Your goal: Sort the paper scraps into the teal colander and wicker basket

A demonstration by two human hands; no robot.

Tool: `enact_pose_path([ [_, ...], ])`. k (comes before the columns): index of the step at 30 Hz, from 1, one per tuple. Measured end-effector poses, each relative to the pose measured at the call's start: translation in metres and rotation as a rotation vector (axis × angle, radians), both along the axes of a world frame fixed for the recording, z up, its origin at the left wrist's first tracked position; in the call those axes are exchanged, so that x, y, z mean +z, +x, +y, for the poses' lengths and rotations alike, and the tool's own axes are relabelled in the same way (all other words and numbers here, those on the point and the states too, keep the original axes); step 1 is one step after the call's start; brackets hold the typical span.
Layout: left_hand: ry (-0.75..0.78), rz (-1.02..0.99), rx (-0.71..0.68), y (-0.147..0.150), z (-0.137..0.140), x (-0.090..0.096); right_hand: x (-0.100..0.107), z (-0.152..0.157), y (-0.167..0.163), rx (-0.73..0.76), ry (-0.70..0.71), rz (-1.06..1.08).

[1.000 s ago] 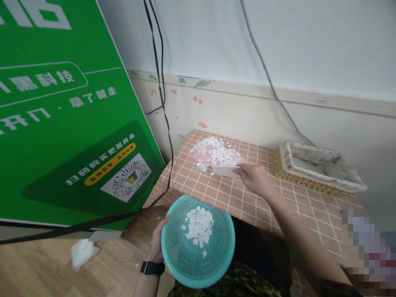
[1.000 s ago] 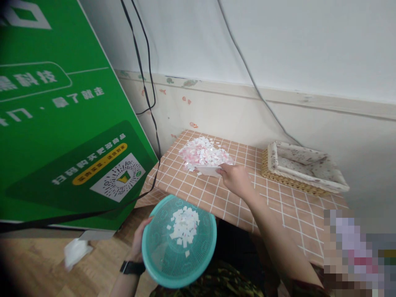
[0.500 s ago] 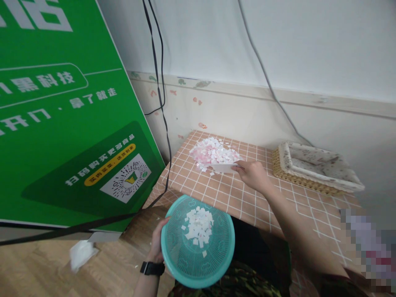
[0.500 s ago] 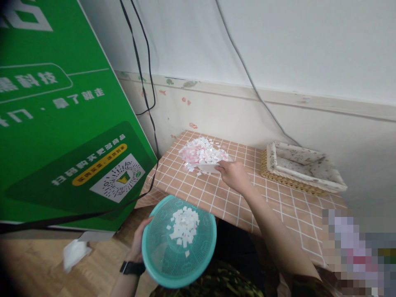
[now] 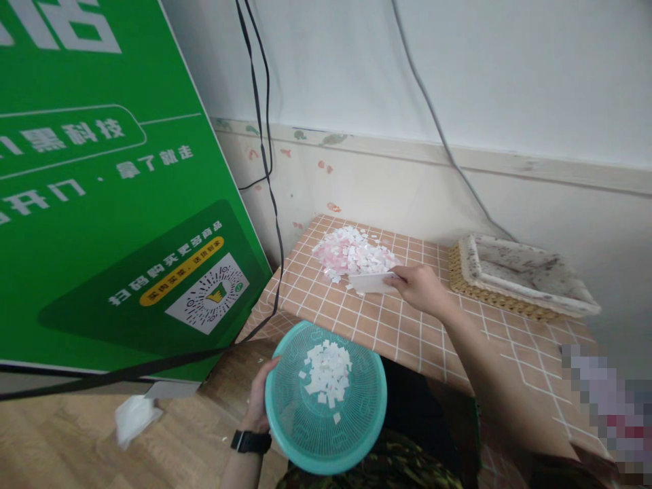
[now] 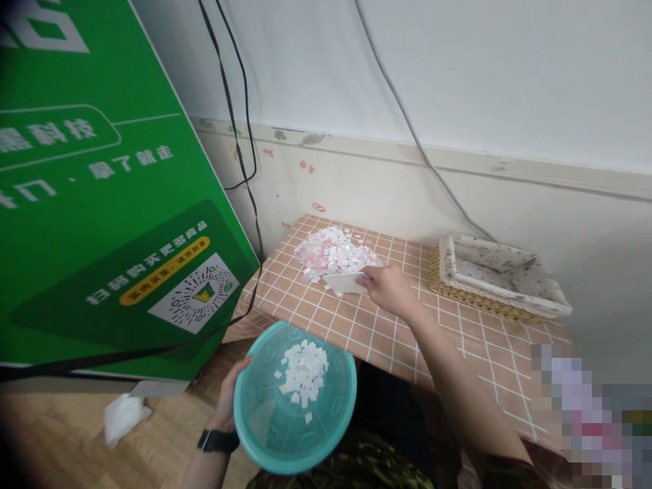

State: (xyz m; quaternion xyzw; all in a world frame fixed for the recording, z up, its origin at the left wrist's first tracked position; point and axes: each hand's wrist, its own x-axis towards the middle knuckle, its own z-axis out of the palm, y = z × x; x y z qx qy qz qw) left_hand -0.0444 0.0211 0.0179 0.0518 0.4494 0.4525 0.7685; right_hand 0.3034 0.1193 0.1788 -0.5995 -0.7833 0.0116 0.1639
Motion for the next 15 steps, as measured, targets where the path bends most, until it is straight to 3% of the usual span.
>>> enact_pose_path([
  [7, -0.009, -0.034, -0.017, 0.001, 0.000, 0.006, 0.006, -0.004, 0.011, 0.006, -0.074, 0.080],
  [15, -0.009, -0.037, -0.032, 0.001, 0.000, 0.002, -0.001, -0.006, 0.030, 0.037, -0.125, 0.196],
])
